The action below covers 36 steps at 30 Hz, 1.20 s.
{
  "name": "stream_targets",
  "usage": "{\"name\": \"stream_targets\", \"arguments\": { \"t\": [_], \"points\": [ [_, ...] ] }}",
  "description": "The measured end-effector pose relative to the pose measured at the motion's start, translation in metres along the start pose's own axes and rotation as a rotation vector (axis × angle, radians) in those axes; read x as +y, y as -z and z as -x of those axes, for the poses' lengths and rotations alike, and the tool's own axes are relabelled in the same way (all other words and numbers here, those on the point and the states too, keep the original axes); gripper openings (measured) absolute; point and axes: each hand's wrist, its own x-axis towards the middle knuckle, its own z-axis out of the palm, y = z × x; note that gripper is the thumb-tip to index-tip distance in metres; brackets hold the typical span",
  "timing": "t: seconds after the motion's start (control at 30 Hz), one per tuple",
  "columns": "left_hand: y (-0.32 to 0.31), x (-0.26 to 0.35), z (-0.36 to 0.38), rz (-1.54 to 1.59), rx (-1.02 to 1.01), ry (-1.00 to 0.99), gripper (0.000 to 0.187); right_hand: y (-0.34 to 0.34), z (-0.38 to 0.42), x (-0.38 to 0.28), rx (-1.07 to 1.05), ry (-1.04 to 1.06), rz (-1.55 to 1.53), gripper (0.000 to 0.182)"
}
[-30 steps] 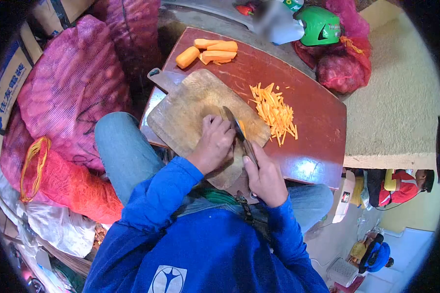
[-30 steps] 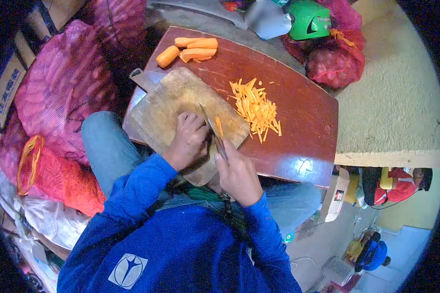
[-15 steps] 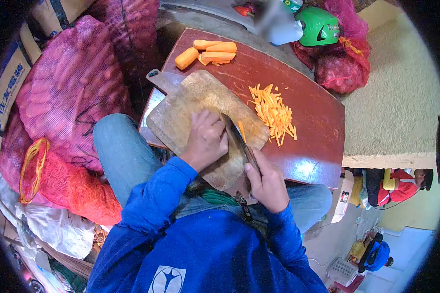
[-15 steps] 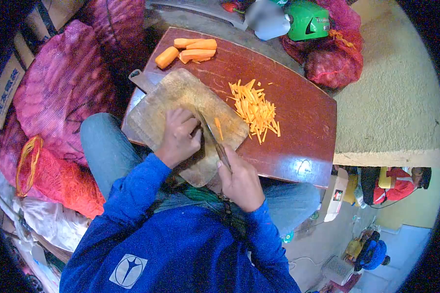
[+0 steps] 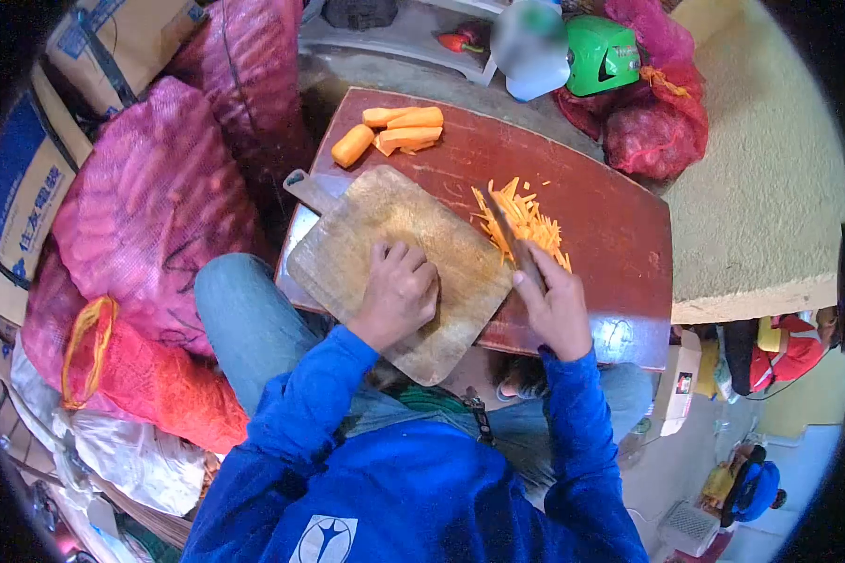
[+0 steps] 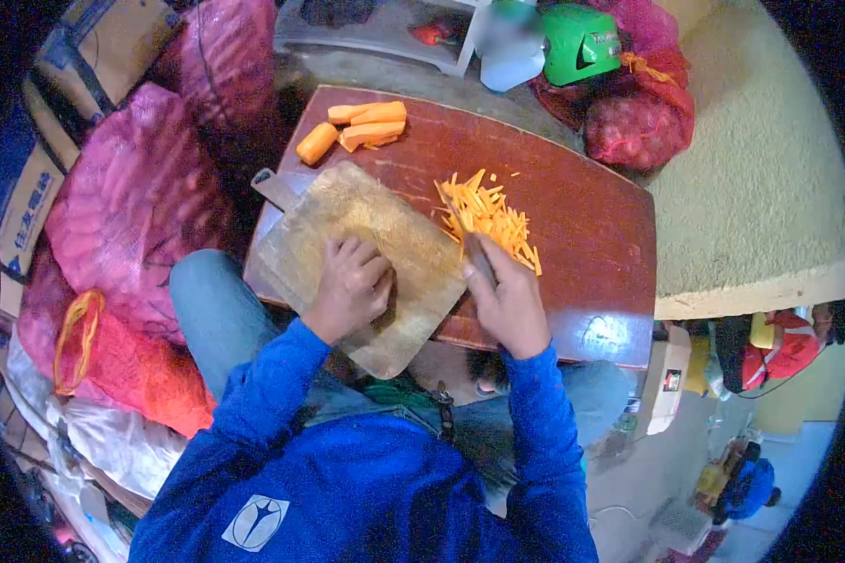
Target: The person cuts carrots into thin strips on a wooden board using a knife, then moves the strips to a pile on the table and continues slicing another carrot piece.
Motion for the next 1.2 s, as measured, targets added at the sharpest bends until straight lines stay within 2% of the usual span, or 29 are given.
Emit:
{"name": "stream_targets", "arguments": {
  "t": [0.07, 0.2, 0.27, 0.37, 0.43, 0.47, 0.5, 0.6, 0.63, 0.67, 0.77, 0.8, 0.87, 0.93, 0.97, 1.03, 1.07, 1.13, 1.2],
  "points": [
    [0.000, 0.001, -0.002, 0.054, 0.009, 0.034, 0.007, -0.007, 0.009, 0.005, 0.002, 0.179, 0.115, 0.046],
    [-0.001, -0.004, -0.005, 0.166, 0.031, 0.123, 0.007, 0.000, 0.022, -0.002, -0.138, 0.124, 0.096, 0.048],
    [-0.002, -0.001, -0.007, 0.105, 0.009, 0.124, 0.008, 0.010, 0.020, 0.001, -0.117, 0.109, 0.005, 0.046],
    [0.000, 0.000, -0.011, 0.086, -0.039, 0.173, 0.009, 0.029, 0.014, 0.012, -0.057, -0.023, 0.043, 0.044],
    [0.001, -0.004, -0.015, 0.109, -0.079, 0.209, 0.010, 0.030, 0.014, 0.024, 0.015, 0.011, 0.014, 0.042],
    [0.002, -0.008, -0.017, 0.229, -0.099, 0.295, 0.011, 0.030, 0.015, 0.028, 0.073, 0.045, -0.004, 0.039],
    [0.004, -0.010, -0.021, 0.348, -0.118, 0.381, 0.013, 0.030, 0.017, 0.027, 0.086, 0.043, -0.014, 0.039],
    [0.009, -0.013, -0.031, 0.375, -0.071, 0.426, 0.016, 0.023, 0.025, 0.019, 0.055, 0.106, -0.020, 0.041],
    [0.011, -0.017, -0.037, 0.369, -0.076, 0.416, 0.016, 0.017, 0.028, 0.019, 0.015, 0.155, 0.014, 0.044],
    [0.013, -0.026, -0.046, 0.266, -0.034, 0.316, 0.019, 0.012, 0.029, 0.017, -0.026, 0.204, 0.050, 0.047],
    [0.014, -0.072, -0.083, 0.026, 0.005, 0.101, 0.025, 0.010, 0.029, 0.010, -0.188, 0.173, 0.101, 0.044],
    [0.018, -0.083, -0.103, -0.055, -0.050, 0.103, 0.030, 0.009, 0.029, 0.010, -0.261, 0.197, 0.137, 0.042],
    [0.021, -0.101, -0.137, -0.138, -0.101, 0.096, 0.034, 0.003, 0.030, 0.013, -0.274, 0.193, 0.189, 0.040],
    [0.015, -0.115, -0.161, -0.330, -0.074, -0.023, 0.057, -0.006, 0.032, 0.018, -0.281, 0.188, 0.245, 0.037],
    [0.011, -0.120, -0.171, -0.331, -0.071, -0.033, 0.057, -0.011, 0.032, 0.020, -0.293, 0.183, 0.268, 0.037],
    [0.002, -0.127, -0.186, -0.471, -0.227, -0.100, 0.078, -0.014, 0.032, 0.019, -0.300, 0.179, 0.292, 0.037],
    [-0.003, -0.131, -0.191, -0.473, -0.224, -0.104, 0.078, -0.014, 0.032, 0.018, -0.319, 0.192, 0.292, 0.037],
    [-0.016, -0.138, -0.198, -0.521, -0.401, -0.097, 0.091, -0.015, 0.031, 0.017, -0.339, 0.202, 0.291, 0.037],
    [-0.031, -0.142, -0.205, -0.497, -0.416, -0.055, 0.094, -0.015, 0.031, 0.019, -0.350, 0.206, 0.283, 0.039]
  ]
}}
